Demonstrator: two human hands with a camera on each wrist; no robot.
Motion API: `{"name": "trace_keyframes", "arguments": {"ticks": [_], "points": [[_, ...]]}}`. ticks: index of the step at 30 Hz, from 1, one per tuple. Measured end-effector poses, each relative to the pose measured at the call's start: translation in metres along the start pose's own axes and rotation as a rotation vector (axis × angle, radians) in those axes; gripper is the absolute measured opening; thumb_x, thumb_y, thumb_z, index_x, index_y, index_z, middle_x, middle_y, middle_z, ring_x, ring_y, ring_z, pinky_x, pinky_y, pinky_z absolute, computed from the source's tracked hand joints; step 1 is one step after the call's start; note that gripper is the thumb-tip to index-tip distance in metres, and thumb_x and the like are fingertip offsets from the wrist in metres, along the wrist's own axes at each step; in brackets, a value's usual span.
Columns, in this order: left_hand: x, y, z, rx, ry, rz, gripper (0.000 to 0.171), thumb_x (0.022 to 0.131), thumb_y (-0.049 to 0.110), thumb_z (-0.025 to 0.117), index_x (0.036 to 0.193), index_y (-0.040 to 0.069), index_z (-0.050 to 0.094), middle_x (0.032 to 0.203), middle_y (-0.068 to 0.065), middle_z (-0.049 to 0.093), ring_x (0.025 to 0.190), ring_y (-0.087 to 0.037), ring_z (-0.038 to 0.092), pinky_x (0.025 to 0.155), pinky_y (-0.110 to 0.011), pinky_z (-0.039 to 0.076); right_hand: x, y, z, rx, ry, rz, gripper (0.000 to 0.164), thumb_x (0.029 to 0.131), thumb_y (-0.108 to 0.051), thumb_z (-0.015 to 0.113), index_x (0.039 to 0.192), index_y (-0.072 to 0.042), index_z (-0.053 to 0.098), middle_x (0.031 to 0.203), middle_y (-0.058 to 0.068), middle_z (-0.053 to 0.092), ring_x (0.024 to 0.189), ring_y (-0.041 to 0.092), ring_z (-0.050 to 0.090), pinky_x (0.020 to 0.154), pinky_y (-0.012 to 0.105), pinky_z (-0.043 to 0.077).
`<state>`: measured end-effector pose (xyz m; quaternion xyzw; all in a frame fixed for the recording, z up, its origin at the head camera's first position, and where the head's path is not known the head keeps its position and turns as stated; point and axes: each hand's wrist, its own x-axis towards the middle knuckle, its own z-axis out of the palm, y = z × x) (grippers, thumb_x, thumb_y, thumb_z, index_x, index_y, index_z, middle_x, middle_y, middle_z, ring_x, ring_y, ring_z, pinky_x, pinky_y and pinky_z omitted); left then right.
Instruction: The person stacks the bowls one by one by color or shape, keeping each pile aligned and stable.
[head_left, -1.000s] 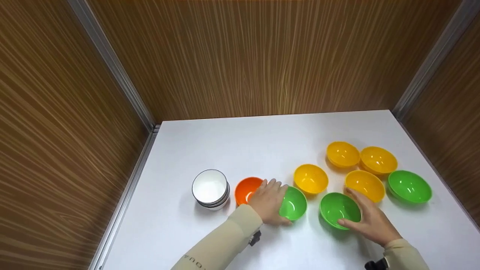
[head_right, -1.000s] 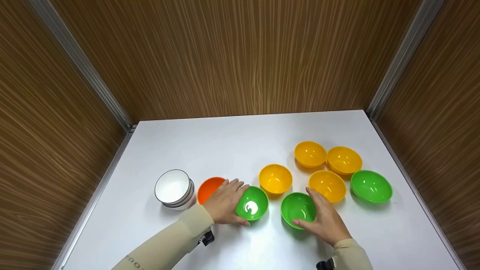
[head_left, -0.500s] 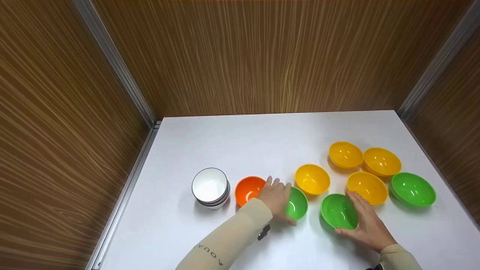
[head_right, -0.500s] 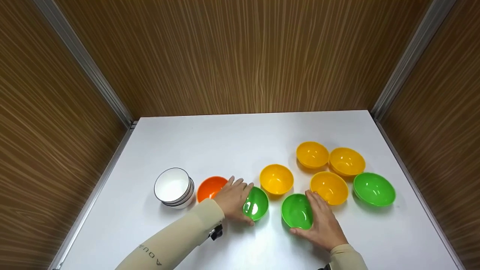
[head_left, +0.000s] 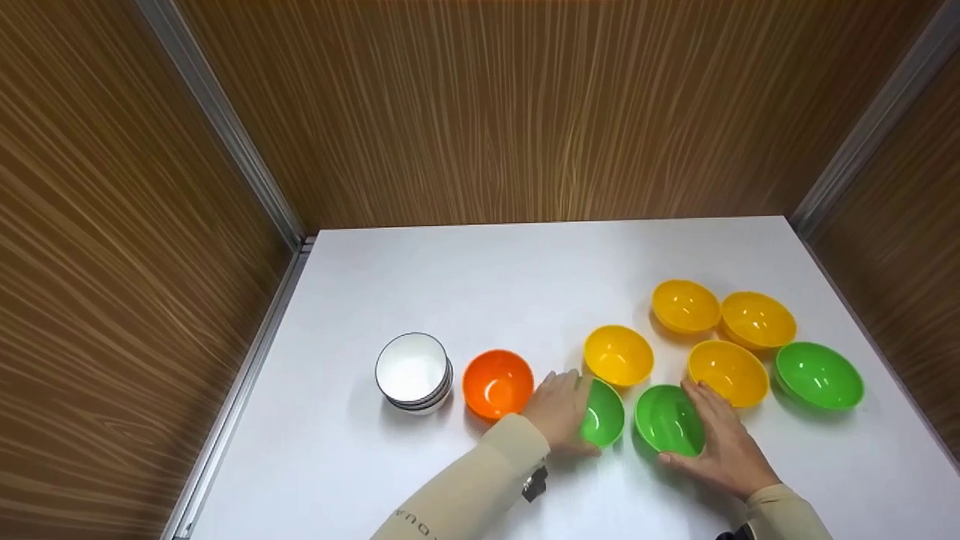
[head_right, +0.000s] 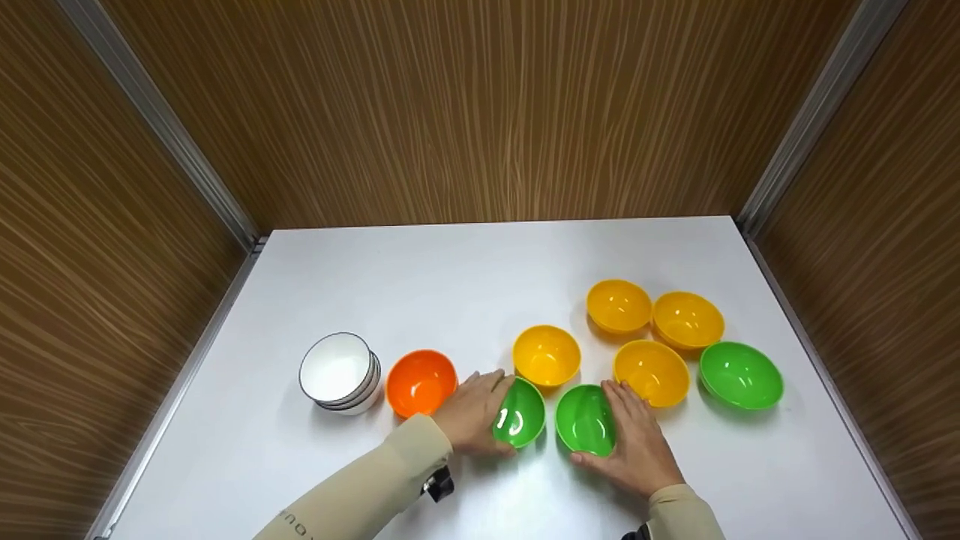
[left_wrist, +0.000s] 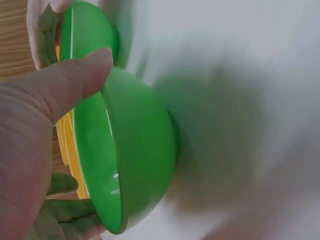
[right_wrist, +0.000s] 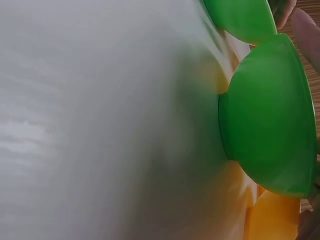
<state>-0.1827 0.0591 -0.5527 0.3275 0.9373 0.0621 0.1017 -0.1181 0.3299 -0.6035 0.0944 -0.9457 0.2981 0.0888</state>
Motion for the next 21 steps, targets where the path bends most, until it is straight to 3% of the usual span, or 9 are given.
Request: {"name": "trace_keyframes", "arguments": {"ticks": [2,5,9,13,17,21], "points": [[-0.004,0.005,0.007,-0.071,0.020,-0.030,0.111,0.062,0.066,0.068,0.145,0.013,0.018,0.147,-0.009,0.022,0.133,-0.021,0.023,0.109,-0.035,0.020,0.000,0.000,0.001,-0.010,0.004,-0.008,0.117,0.052,-0.051,0.083,0.146,-0.019,0.021,0.146,0.018,0.025,0.131,0.039,0.021,0.103,0.062,0.014],[-0.007,0.011,0.022,-0.210,0.103,-0.086,0.110,0.062,0.061,0.072,0.146,0.014,0.018,0.150,-0.007,0.016,0.135,-0.020,0.018,0.107,-0.035,0.024,-0.001,0.001,0.001,-0.021,0.014,-0.018,0.116,0.053,-0.052,0.083,0.146,-0.019,0.022,0.145,0.018,0.025,0.131,0.039,0.020,0.107,0.056,0.009],[-0.009,0.016,0.045,-0.417,0.273,-0.154,0.113,0.059,0.055,0.078,0.146,0.014,0.019,0.150,-0.006,0.015,0.135,-0.021,0.019,0.106,-0.037,0.027,-0.001,0.002,0.002,-0.030,0.034,-0.044,0.115,0.053,-0.051,0.083,0.145,-0.016,0.024,0.144,0.019,0.027,0.131,0.038,0.021,0.108,0.054,0.009],[-0.012,0.016,0.067,-0.621,0.402,-0.211,0.123,0.054,0.057,0.079,0.147,0.017,0.010,0.150,-0.004,0.015,0.132,-0.022,0.025,0.103,-0.040,0.030,0.000,0.003,0.005,-0.026,0.056,-0.073,0.114,0.053,-0.049,0.084,0.144,-0.012,0.026,0.144,0.019,0.029,0.131,0.039,0.021,0.107,0.054,0.010],[-0.014,0.010,0.084,-0.764,0.451,-0.230,0.132,0.049,0.061,0.080,0.147,0.018,0.003,0.148,-0.003,0.022,0.129,-0.020,0.031,0.103,-0.040,0.031,0.001,0.003,0.006,-0.020,0.067,-0.082,0.113,0.053,-0.050,0.084,0.143,-0.010,0.028,0.144,0.017,0.029,0.132,0.038,0.020,0.107,0.055,0.009],[-0.013,0.005,0.095,-0.834,0.442,-0.254,0.131,0.045,0.063,0.079,0.146,0.015,0.011,0.142,-0.004,0.032,0.125,-0.020,0.037,0.101,-0.041,0.034,-0.001,0.002,0.005,-0.036,0.062,-0.085,0.116,0.051,-0.053,0.083,0.145,-0.013,0.026,0.145,0.018,0.027,0.132,0.038,0.019,0.108,0.053,0.007]]}}
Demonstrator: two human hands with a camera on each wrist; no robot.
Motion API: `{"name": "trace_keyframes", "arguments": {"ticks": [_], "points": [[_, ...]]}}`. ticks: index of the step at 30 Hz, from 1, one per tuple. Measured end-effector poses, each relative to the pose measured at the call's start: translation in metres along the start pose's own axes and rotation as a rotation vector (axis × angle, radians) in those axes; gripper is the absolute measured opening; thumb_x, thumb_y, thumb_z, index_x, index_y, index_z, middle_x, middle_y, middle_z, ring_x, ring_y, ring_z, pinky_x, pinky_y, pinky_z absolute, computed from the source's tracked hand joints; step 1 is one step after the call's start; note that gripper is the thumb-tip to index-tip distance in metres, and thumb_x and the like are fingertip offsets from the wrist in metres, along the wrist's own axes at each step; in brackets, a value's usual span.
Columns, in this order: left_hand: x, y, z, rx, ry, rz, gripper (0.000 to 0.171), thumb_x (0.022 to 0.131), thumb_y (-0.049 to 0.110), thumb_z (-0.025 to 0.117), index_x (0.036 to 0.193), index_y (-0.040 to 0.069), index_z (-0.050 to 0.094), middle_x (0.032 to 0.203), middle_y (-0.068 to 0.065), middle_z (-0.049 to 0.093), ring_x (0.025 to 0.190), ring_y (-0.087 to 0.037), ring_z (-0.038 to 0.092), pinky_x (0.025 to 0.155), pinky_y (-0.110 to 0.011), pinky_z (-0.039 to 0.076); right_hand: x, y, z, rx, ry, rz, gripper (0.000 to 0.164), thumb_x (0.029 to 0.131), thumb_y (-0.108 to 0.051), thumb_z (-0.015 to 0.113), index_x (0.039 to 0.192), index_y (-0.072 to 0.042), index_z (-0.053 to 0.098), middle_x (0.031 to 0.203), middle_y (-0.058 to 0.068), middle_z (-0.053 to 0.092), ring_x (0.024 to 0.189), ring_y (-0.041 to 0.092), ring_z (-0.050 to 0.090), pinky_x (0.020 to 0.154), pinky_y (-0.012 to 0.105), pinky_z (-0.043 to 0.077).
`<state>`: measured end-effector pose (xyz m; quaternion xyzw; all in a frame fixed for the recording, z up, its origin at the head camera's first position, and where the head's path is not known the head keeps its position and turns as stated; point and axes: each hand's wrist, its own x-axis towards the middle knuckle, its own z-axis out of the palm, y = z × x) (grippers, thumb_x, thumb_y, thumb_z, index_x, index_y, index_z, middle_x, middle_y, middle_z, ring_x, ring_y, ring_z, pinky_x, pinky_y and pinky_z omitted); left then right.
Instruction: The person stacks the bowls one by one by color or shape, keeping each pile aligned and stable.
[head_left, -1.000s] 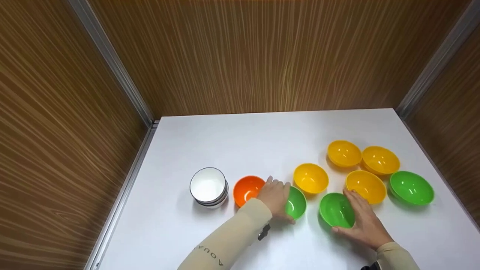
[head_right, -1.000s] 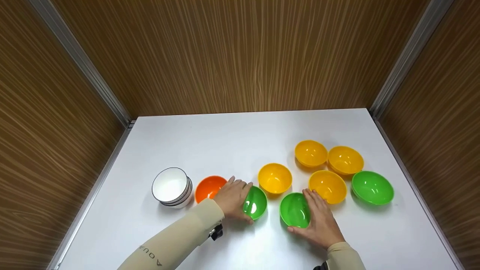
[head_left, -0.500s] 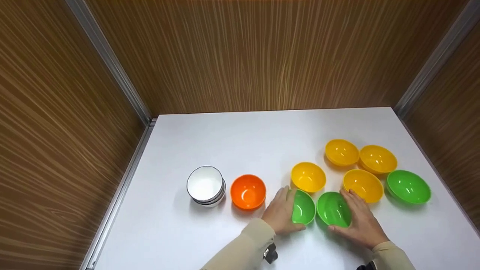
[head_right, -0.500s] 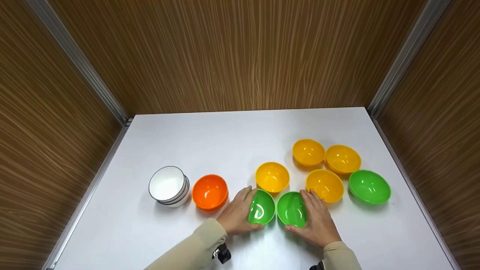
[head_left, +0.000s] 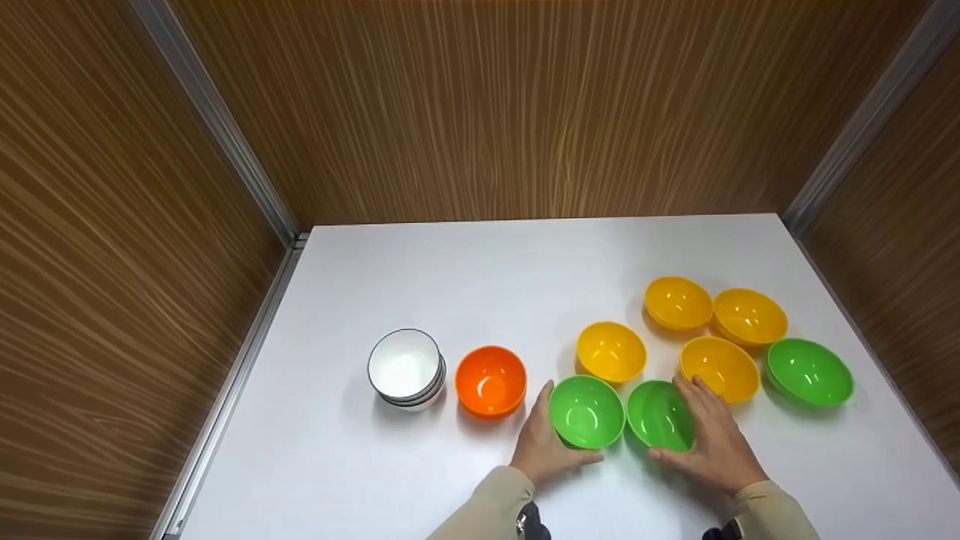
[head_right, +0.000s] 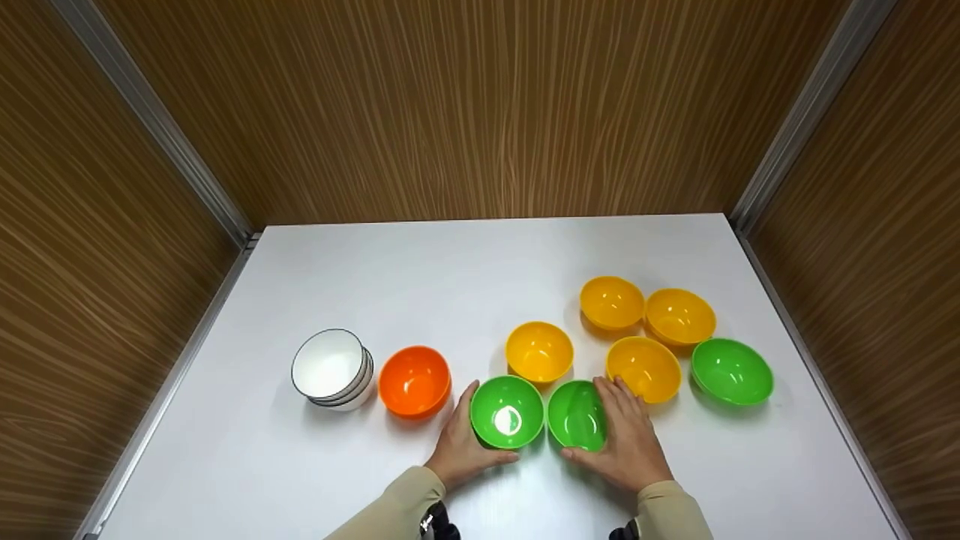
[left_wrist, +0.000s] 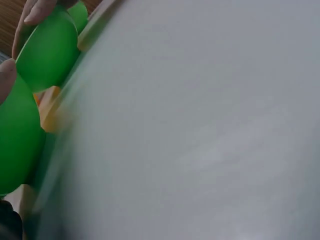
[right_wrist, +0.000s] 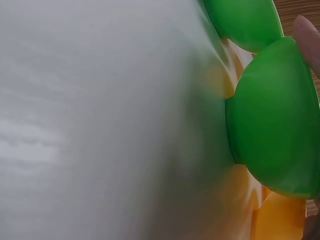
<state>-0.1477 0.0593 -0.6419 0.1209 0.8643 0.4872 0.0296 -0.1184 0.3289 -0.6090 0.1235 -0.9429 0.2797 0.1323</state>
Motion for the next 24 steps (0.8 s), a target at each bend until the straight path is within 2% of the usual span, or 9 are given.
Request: {"name": "trace_keyframes", "arguments": {"ticks": [5,14,24], "points": [[0.0000,-0.0057,0.0027,-0.009,0.023,-0.008,0.126,0.045,0.064,0.079,0.144,0.013,0.019,0.137,-0.002,0.040,0.121,-0.017,0.041,0.099,-0.039,0.036,-0.0009,-0.0004,0.0006,-0.017,0.002,-0.010,0.118,0.050,-0.055,0.082,0.145,-0.015,0.025,0.144,0.020,0.028,0.132,0.037,0.018,0.108,0.053,0.006],[0.0007,-0.0087,0.0047,0.035,0.068,0.029,0.125,0.048,0.067,0.076,0.144,0.012,0.019,0.138,-0.002,0.038,0.122,-0.017,0.041,0.100,-0.039,0.036,0.0050,-0.0028,0.0036,-0.017,0.002,0.005,0.116,0.050,-0.055,0.082,0.144,-0.014,0.027,0.143,0.017,0.030,0.133,0.038,0.017,0.106,0.059,0.007],[0.0009,-0.0065,0.0035,0.032,0.068,0.000,0.126,0.046,0.069,0.075,0.144,0.013,0.020,0.139,0.000,0.038,0.122,-0.016,0.041,0.100,-0.039,0.036,0.0059,-0.0028,-0.0003,-0.041,-0.034,-0.022,0.120,0.048,-0.060,0.081,0.145,-0.016,0.024,0.146,0.016,0.026,0.134,0.036,0.013,0.106,0.058,0.003]]}}
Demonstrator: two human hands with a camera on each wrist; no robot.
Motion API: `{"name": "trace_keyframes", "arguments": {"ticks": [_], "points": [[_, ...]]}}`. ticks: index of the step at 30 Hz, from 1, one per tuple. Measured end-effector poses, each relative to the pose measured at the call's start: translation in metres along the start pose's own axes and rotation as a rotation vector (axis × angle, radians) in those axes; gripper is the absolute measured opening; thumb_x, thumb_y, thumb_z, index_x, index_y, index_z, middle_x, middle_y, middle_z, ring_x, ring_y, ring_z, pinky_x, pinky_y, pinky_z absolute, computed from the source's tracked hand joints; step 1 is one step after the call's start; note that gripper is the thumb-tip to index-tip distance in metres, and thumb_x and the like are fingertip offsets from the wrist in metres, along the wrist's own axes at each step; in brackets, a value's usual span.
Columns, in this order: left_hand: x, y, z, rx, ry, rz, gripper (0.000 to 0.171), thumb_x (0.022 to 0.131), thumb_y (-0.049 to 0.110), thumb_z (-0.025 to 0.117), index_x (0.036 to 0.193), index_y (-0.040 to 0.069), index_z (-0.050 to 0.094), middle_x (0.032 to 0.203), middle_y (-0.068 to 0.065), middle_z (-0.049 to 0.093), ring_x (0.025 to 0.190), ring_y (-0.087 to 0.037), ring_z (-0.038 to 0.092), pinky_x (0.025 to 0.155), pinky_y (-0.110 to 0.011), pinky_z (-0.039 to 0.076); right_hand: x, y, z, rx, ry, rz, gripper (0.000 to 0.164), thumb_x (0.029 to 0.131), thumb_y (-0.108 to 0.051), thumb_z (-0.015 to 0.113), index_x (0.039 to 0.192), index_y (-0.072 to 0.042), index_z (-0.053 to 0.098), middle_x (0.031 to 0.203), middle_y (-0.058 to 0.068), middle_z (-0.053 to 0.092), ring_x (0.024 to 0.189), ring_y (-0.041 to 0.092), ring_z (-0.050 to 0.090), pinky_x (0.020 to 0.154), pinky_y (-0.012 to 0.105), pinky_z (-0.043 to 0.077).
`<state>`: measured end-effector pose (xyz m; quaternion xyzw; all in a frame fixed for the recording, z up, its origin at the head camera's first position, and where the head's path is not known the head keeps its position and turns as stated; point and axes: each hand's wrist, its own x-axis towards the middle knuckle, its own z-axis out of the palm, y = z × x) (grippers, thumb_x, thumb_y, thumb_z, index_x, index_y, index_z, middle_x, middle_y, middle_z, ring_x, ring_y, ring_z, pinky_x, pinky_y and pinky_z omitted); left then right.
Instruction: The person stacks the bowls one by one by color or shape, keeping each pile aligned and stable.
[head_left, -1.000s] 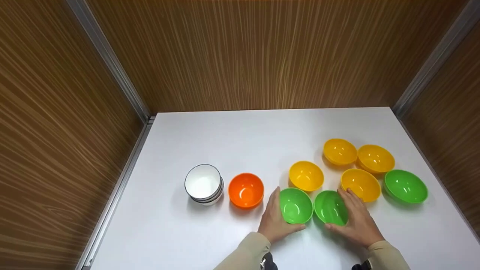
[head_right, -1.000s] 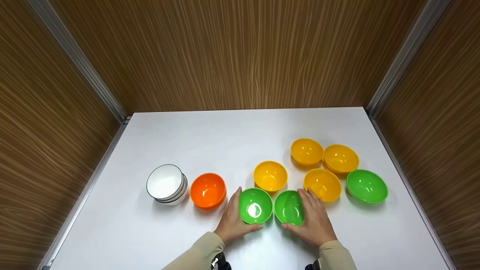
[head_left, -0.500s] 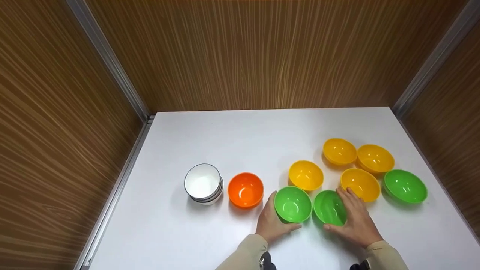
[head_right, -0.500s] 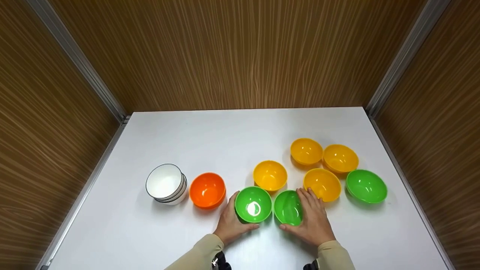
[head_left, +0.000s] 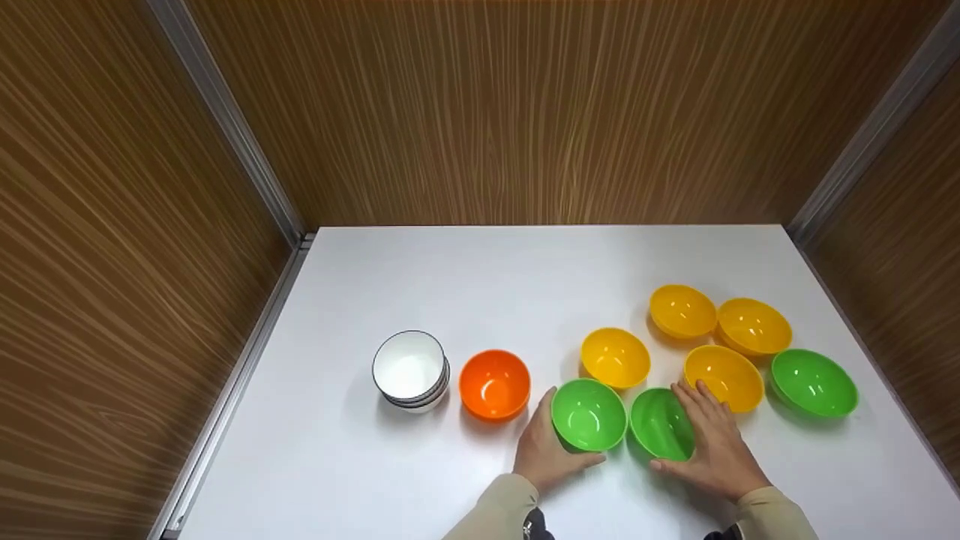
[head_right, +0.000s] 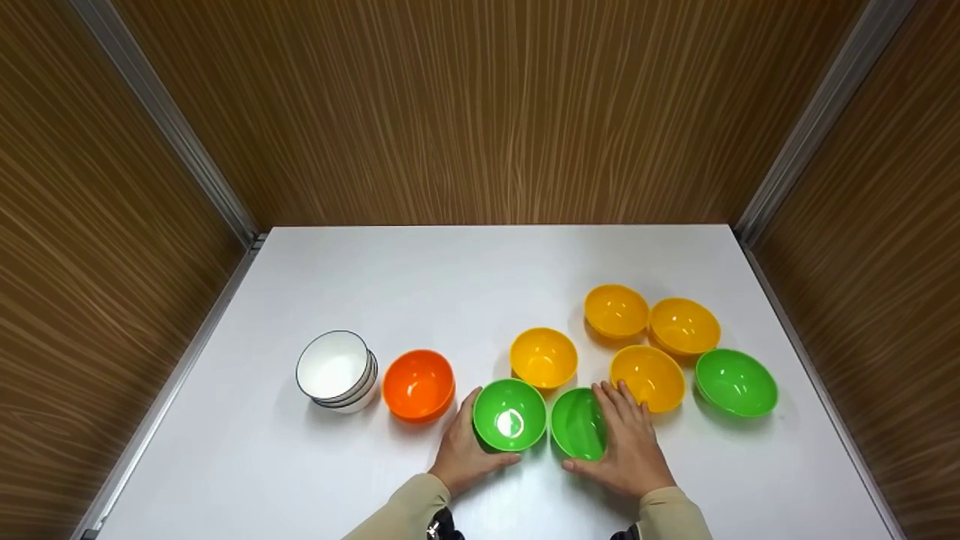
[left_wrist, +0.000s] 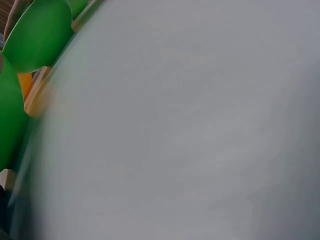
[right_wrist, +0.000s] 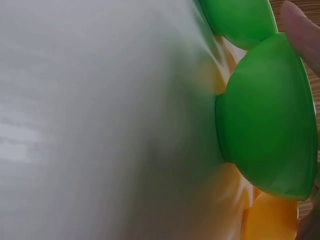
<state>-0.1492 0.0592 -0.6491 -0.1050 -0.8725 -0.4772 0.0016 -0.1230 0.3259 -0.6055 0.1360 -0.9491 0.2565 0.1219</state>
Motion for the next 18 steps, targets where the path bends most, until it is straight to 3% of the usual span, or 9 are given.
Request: {"name": "trace_keyframes", "arguments": {"ticks": [9,18], "points": [[-0.001,-0.001,0.001,-0.012,0.010,-0.008,0.126,0.045,0.066,0.076,0.145,0.013,0.019,0.139,0.000,0.038,0.122,-0.016,0.041,0.100,-0.038,0.035,0.006,-0.004,-0.004,-0.032,-0.064,-0.048,0.119,0.049,-0.061,0.079,0.145,-0.017,0.025,0.146,0.012,0.025,0.134,0.035,0.014,0.105,0.060,0.007],[-0.001,0.000,0.000,-0.030,0.005,-0.011,0.126,0.045,0.064,0.078,0.144,0.013,0.020,0.138,0.000,0.039,0.122,-0.017,0.041,0.100,-0.040,0.036,0.012,-0.005,-0.007,0.012,-0.055,0.003,0.117,0.043,-0.060,0.082,0.141,-0.021,0.033,0.140,0.012,0.032,0.127,0.034,0.025,0.093,0.067,0.028]]}}
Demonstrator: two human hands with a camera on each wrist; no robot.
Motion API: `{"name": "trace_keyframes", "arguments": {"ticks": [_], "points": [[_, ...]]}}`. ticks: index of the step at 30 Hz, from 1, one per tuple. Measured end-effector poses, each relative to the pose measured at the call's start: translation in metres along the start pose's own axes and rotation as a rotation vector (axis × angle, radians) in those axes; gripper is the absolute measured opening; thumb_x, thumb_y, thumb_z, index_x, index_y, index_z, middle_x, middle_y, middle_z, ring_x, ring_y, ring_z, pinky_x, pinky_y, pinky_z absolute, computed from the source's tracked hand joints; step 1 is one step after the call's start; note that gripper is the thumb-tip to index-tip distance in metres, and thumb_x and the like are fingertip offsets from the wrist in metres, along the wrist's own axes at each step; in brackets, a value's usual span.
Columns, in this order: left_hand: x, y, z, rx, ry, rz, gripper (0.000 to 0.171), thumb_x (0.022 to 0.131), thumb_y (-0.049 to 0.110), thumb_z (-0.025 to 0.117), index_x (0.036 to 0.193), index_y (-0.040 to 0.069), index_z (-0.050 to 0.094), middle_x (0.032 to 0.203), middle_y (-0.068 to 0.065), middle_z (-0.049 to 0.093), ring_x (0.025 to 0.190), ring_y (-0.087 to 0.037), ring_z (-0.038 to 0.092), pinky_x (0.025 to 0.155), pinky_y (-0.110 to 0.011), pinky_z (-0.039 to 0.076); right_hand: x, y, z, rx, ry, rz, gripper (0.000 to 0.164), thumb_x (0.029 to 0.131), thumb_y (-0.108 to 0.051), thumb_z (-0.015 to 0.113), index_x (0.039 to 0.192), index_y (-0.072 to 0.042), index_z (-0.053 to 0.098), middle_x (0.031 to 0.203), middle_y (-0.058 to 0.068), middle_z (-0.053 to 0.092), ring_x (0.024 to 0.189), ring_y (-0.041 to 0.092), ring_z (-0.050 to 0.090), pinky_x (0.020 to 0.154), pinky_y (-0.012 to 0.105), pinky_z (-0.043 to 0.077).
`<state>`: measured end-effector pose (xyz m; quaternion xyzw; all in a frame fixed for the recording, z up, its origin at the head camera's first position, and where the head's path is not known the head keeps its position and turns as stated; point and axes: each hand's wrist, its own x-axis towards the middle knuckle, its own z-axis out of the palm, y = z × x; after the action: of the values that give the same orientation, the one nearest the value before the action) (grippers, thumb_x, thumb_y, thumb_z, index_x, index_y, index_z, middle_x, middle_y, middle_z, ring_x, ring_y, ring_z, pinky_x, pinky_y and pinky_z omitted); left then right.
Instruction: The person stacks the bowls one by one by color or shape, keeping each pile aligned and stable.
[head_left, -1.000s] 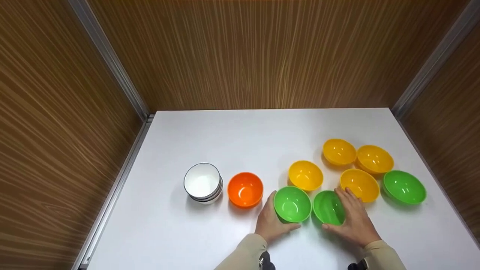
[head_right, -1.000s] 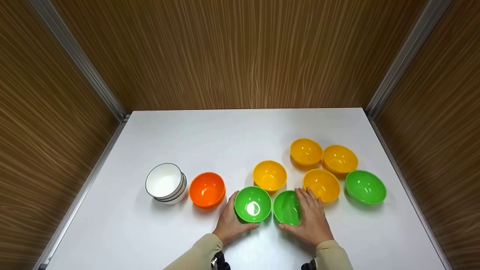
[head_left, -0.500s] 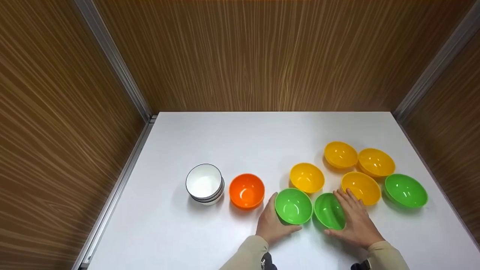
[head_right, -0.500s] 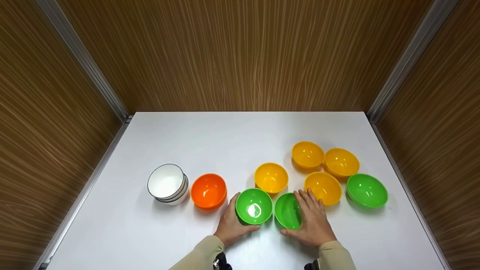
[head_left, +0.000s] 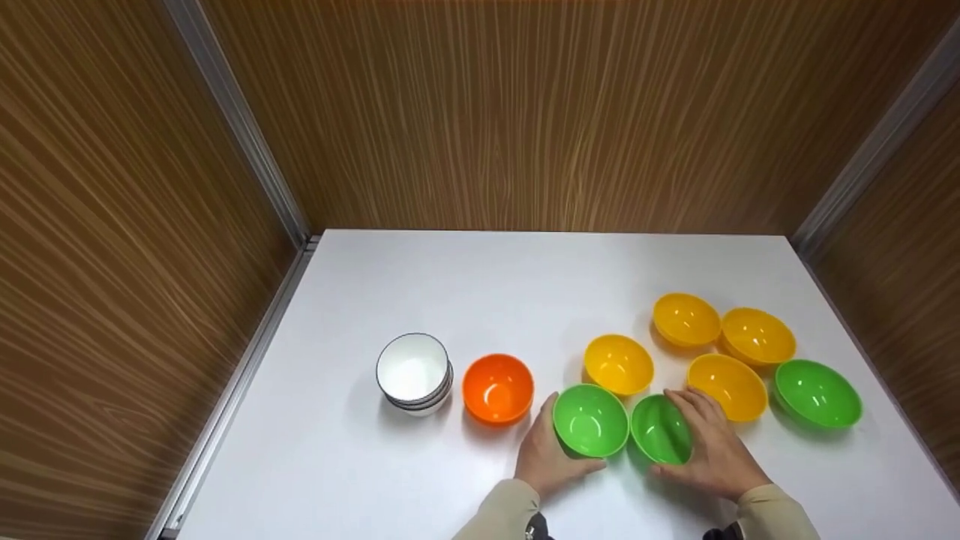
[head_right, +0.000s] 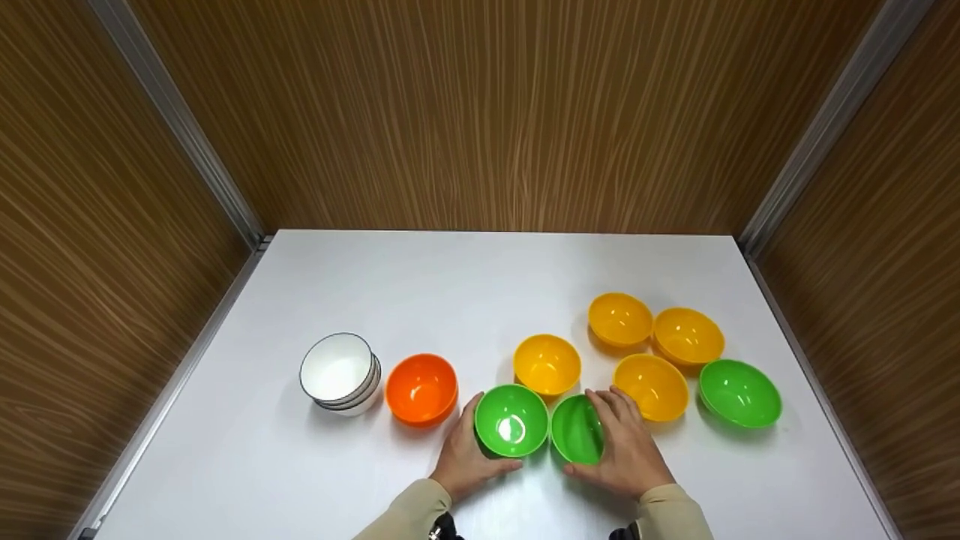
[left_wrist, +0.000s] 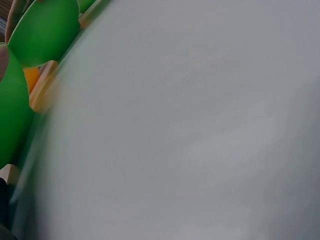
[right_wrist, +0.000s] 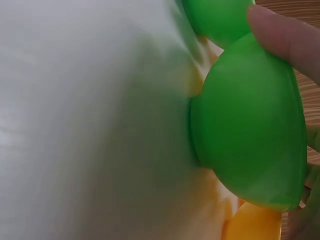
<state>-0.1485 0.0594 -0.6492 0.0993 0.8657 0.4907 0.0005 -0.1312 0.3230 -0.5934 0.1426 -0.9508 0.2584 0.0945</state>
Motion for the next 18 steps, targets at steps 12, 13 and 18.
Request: {"name": "trace_keyframes", "arguments": {"ticks": [12,13,18], "points": [[-0.001,-0.003,-0.003,0.038,-0.009,0.016,0.127,0.046,0.070,0.073,0.144,0.011,0.019,0.138,-0.002,0.039,0.121,-0.016,0.041,0.101,-0.038,0.035,0.015,-0.020,-0.019,0.066,0.074,-0.006,0.114,0.045,-0.050,0.087,0.141,-0.018,0.034,0.137,0.012,0.033,0.123,0.033,0.028,0.085,0.069,0.033],[-0.001,-0.003,-0.003,0.046,-0.005,0.022,0.127,0.047,0.071,0.073,0.144,0.011,0.019,0.137,-0.002,0.040,0.121,-0.016,0.041,0.101,-0.037,0.035,0.017,-0.022,-0.020,0.062,0.076,-0.018,0.114,0.045,-0.050,0.087,0.141,-0.018,0.034,0.137,0.012,0.033,0.123,0.033,0.028,0.084,0.068,0.034],[0.000,-0.002,-0.002,0.054,-0.002,0.054,0.126,0.047,0.072,0.072,0.144,0.010,0.020,0.136,0.001,0.041,0.120,-0.014,0.042,0.100,-0.035,0.036,0.026,-0.034,-0.022,0.067,0.071,-0.053,0.113,0.047,-0.053,0.085,0.142,-0.021,0.032,0.138,0.011,0.032,0.124,0.033,0.028,0.082,0.069,0.036]]}}
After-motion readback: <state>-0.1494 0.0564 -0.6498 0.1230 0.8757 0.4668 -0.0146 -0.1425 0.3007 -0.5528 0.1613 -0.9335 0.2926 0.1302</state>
